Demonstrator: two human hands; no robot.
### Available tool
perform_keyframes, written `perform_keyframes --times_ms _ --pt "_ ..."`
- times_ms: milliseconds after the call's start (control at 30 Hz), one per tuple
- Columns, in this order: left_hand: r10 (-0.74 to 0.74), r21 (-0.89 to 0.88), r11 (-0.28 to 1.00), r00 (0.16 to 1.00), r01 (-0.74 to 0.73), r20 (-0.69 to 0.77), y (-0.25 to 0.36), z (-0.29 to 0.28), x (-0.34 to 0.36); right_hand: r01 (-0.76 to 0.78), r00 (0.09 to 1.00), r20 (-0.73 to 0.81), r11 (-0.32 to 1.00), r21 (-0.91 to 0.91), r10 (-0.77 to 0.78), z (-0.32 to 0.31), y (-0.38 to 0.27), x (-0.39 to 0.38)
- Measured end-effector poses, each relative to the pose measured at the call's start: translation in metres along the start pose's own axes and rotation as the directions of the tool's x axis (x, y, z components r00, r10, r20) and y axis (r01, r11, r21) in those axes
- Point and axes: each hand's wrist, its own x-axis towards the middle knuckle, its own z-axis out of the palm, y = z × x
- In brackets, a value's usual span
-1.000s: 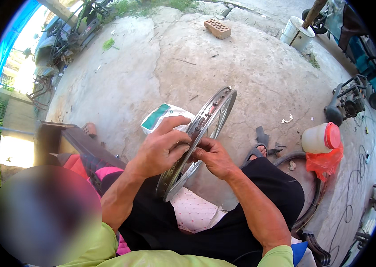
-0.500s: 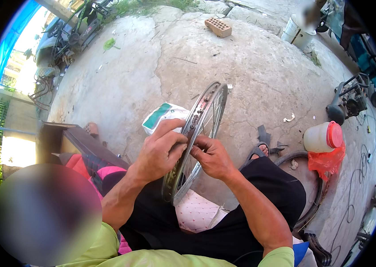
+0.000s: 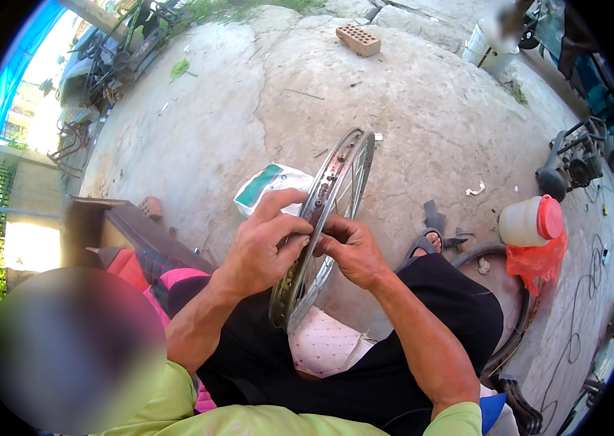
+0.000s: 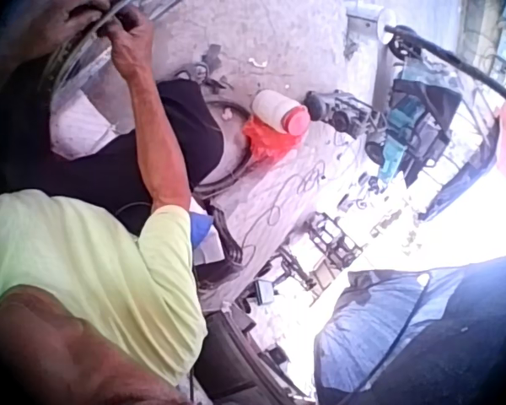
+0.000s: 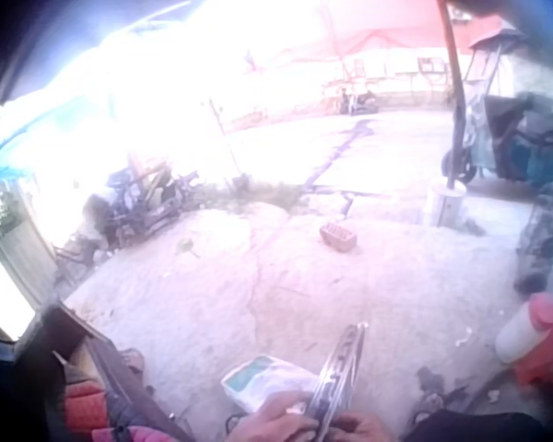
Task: The person sits on a sofa and works on a bicycle wheel held on their lap. They repeatedly rotate the wheel and use their fingers to adjust the spokes and rim, occasionally reaching for a small tool on the sofa to make precise adjustments.
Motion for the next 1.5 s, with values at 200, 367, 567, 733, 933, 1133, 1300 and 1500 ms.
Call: perform_keyframes --times_ms 200,367,567,733,933,1133,1300,1500 --pt "0.033 0.012 0.999 0.999 -0.033 -0.029 -0.008 0.003 -0.001 0.002 1.0 -0.016 0.999 -0.038 -0.002 0.003 -0.002 0.003" --pt "0.015 -0.008 1.0 1.0 -0.015 0.014 -0.007 0.003 0.0 0.012 0.999 0.029 1.0 0.014 -0.013 -0.004 -0.001 0.003" --pt "0.011 -0.025 1.0 1.0 -0.01 0.026 -0.005 0.002 0.002 0.069 0.998 -0.021 0.992 0.105 -0.067 0.003 -0.003 0.005" --pt "-0.024 -0.041 0.999 0.999 0.025 0.023 -0.005 0.001 0.003 -0.008 1.0 -0.024 1.0 0.02 0.009 -0.005 -0.003 0.008" --pt "0.032 -0.033 0.999 0.999 -0.031 0.009 -0.007 0.002 0.003 0.054 0.998 -0.049 0.994 0.098 -0.049 0.0 0.002 0.01" --pt "-0.012 -0.067 0.998 1.0 0.014 0.021 -0.007 0.0 0.003 0.051 0.997 -0.057 0.997 0.059 -0.048 0.003 -0.002 0.01" --pt "-0.01 -0.058 0.998 1.0 0.011 0.018 -0.006 -0.001 0.002 0.051 0.999 -0.014 0.999 0.005 -0.051 -0.001 0.0 0.011" --pt "0.026 -0.043 0.999 1.0 -0.027 -0.004 -0.009 0.002 0.003 0.086 0.993 -0.084 0.994 0.068 -0.08 0.004 0.003 0.011"
